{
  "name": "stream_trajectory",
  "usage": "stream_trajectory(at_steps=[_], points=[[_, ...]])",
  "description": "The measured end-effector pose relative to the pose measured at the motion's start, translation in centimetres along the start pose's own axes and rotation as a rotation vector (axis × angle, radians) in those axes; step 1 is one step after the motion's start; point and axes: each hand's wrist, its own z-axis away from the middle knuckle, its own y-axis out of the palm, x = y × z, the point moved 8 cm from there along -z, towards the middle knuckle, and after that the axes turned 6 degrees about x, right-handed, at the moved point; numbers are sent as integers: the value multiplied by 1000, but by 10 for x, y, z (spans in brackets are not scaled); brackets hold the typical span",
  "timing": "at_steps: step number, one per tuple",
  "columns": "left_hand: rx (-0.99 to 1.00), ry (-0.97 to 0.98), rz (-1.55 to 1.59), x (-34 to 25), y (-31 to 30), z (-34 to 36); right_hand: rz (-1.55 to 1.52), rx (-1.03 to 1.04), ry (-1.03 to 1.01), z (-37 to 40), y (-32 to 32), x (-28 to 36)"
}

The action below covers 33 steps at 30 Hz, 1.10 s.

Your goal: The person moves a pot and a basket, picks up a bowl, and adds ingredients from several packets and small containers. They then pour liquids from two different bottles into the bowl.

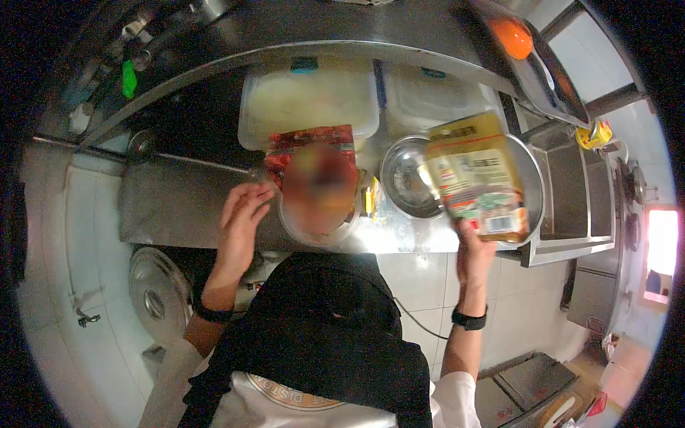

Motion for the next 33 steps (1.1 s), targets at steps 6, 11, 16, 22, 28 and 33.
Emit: stream_trajectory(at_steps=[6,11,16,22,28,33], points=[[-192,-150,-24,45,-63,16,376,-126,-71,-20,-32,31],[-121,-172,10,58,-52,18,470,-95,-20,-25,-46,24],[-68,-161,-9,54,-36,17,394,-128,-113,-20,-41,38],[-29,-164,15,56,-28,12,170,-116,-10,-24,-60,11],[-33,-154,-4,57,-25,8,228,-83,-25,-21,-65,6],[-16,-134,-48,53,-20,3,192,-131,-11,-14,-68,3]])
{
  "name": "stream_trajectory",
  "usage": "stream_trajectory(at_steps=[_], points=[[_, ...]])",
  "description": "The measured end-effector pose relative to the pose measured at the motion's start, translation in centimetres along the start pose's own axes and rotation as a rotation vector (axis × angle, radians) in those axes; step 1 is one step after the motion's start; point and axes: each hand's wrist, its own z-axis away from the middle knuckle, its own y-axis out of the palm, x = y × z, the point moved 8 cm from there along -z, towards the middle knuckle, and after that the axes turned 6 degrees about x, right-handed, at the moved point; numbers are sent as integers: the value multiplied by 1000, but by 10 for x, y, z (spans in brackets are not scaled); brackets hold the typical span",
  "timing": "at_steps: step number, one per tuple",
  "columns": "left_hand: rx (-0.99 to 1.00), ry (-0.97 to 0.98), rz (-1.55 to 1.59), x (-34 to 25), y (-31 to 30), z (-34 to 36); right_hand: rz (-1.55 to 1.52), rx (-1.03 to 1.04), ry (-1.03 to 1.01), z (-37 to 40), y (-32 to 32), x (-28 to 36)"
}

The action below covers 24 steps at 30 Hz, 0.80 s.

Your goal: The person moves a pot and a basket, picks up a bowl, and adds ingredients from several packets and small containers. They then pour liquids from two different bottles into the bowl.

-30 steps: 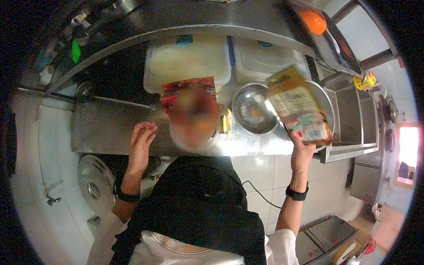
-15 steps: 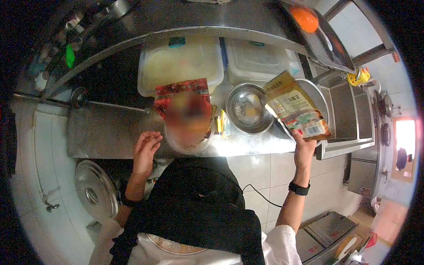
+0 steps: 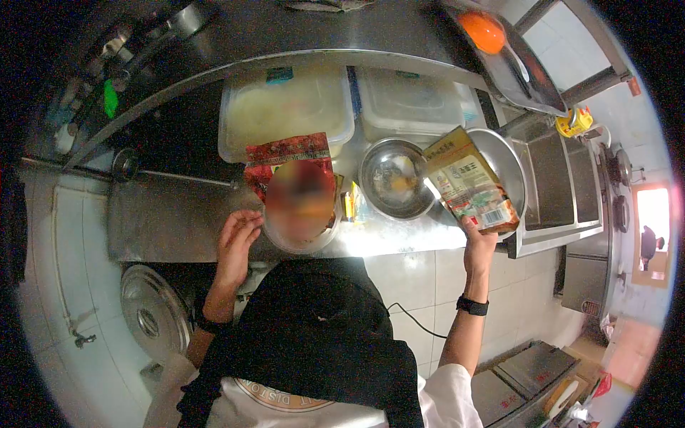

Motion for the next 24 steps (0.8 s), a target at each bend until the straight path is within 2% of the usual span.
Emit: stream_trajectory(at_steps=[4,7,8,9,10,11,12,13,14,17,19,21,22,23,24], points=[[35,5,-24,7,-1,-8,-41,13,-49,5,6,9],[4,78,-105,4,-7,-15,-181,37,84,2,-3,-18],[-36,205,-207,-8,-12,-13,-208,61,54,1,-4,-30],[-46,352,-281,-20,-4,-19,-220,195,30,9,8,-32],[-58,324,-324,-22,0,-26,-251,121,56,14,3,-48],[-64,353,-395,-27,4,-33,-441,207,73,14,7,-64],[47,384,-323,-35,17,-35,-619,229,107,24,27,-56],[49,353,-316,-26,9,-41,-862,296,130,28,47,-60],[-6,279,-291,-2,-12,-57,-1092,376,193,29,64,-56],[-65,250,-294,-4,-13,-66,-1567,592,336,44,112,-29],[34,302,-276,-3,-10,-68,-1677,602,350,50,130,-24],[-43,315,-307,-4,-8,-72,-1562,609,283,52,145,-23],[43,281,-282,-18,13,-65,-1582,476,355,49,137,-51],[9,179,-223,-22,17,-58,-1734,529,354,53,144,-43],[-3,352,-324,-31,14,-58,-1468,421,411,57,141,-53]])
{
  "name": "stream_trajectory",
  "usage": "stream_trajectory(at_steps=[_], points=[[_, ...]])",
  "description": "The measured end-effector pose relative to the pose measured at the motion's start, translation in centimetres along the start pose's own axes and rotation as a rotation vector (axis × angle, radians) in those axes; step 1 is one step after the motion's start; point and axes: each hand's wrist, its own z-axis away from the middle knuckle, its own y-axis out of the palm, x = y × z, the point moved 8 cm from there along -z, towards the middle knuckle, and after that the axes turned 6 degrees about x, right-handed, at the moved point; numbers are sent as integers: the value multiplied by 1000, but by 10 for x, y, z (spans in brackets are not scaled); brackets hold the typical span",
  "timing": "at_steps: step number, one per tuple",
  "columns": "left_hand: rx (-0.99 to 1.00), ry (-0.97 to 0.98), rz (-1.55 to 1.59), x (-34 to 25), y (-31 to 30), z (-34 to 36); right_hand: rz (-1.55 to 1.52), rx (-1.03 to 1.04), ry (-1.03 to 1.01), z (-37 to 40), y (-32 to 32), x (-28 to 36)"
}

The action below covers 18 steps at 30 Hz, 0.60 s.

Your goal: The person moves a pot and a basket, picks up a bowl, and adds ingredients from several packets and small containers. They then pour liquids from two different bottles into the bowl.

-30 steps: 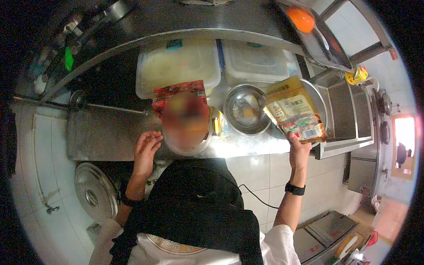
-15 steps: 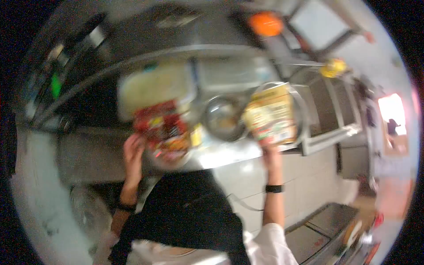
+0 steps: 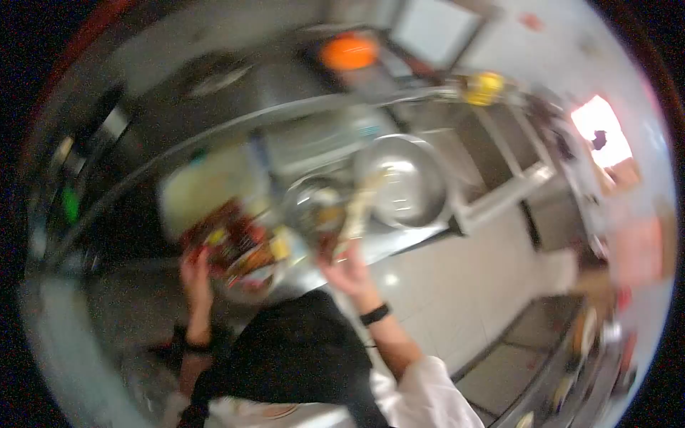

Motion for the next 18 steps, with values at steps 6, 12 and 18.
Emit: stream_trajectory(at_steps=[6,12,18], points=[[-122,131,214,-36,-21,7,490,78,88,-2,20,-42],[-230,104,414,-73,-32,30,699,41,384,-18,19,-131],[-271,104,427,-56,-73,76,765,88,597,-40,9,-224]])
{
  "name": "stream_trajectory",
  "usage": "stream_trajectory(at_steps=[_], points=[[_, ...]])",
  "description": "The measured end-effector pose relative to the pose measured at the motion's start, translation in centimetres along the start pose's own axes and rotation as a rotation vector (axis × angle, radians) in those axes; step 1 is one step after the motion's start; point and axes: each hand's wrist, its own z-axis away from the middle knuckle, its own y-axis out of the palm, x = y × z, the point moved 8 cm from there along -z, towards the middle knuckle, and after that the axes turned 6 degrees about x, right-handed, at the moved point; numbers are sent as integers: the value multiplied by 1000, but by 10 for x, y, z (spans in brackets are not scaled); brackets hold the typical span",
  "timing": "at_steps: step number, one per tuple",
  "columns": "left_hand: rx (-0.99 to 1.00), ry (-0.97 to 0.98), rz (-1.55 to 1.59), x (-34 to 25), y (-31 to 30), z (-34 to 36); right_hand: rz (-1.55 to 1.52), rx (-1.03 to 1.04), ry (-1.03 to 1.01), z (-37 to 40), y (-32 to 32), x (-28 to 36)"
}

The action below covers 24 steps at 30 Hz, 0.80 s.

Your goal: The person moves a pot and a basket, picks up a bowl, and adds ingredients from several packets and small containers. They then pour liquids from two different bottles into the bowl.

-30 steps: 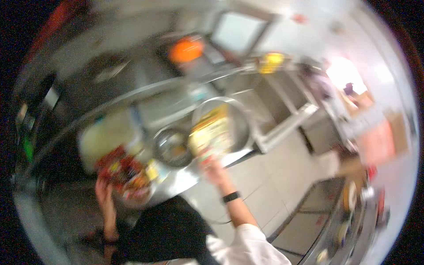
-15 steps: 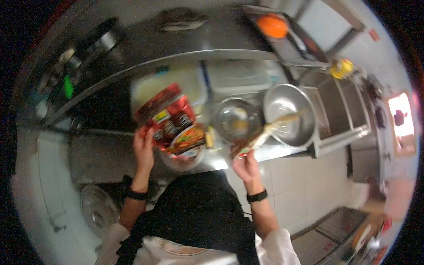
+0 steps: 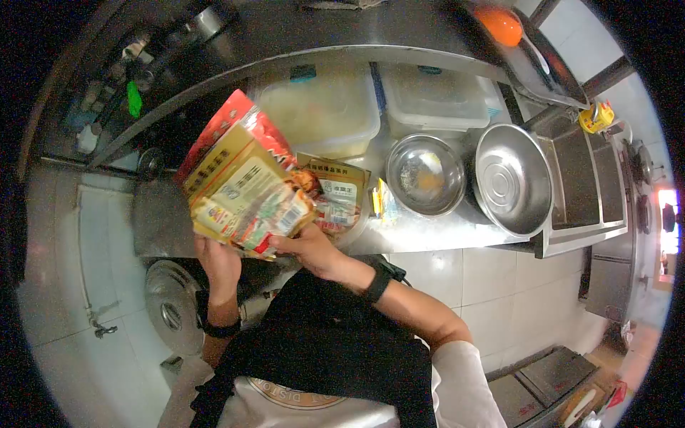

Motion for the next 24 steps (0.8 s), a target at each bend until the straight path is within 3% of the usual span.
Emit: stream_trajectory(at_steps=[5,8,10,11,13,14,16,17,19,20,22,23,24], points=[[-127,-32,-5,-5,-35,23,-66,96,-13,-19,31,-15],[-137,-73,-40,-1,-39,34,-65,129,108,-25,32,-39],[-115,-33,263,0,-38,35,-97,103,110,-26,33,-39],[-117,-31,263,5,-44,35,-96,105,112,-27,32,-40],[127,83,298,5,-42,29,-147,94,89,-30,29,-43],[129,86,301,0,-34,26,-142,95,88,-29,31,-39],[186,170,-484,-22,1,21,-121,81,25,-26,32,-25],[189,171,-480,-24,4,18,-117,79,21,-24,30,-21],[3,60,-290,-19,-8,11,267,120,-7,-20,27,-11],[7,65,-283,-22,-4,8,274,119,-11,-17,17,-10],[-73,45,6,-22,-6,4,164,49,177,-3,-16,-30],[-72,49,11,-23,-6,2,170,49,175,2,-16,-26],[-51,18,92,-20,-4,-1,-11,-4,139,7,-19,-19]])
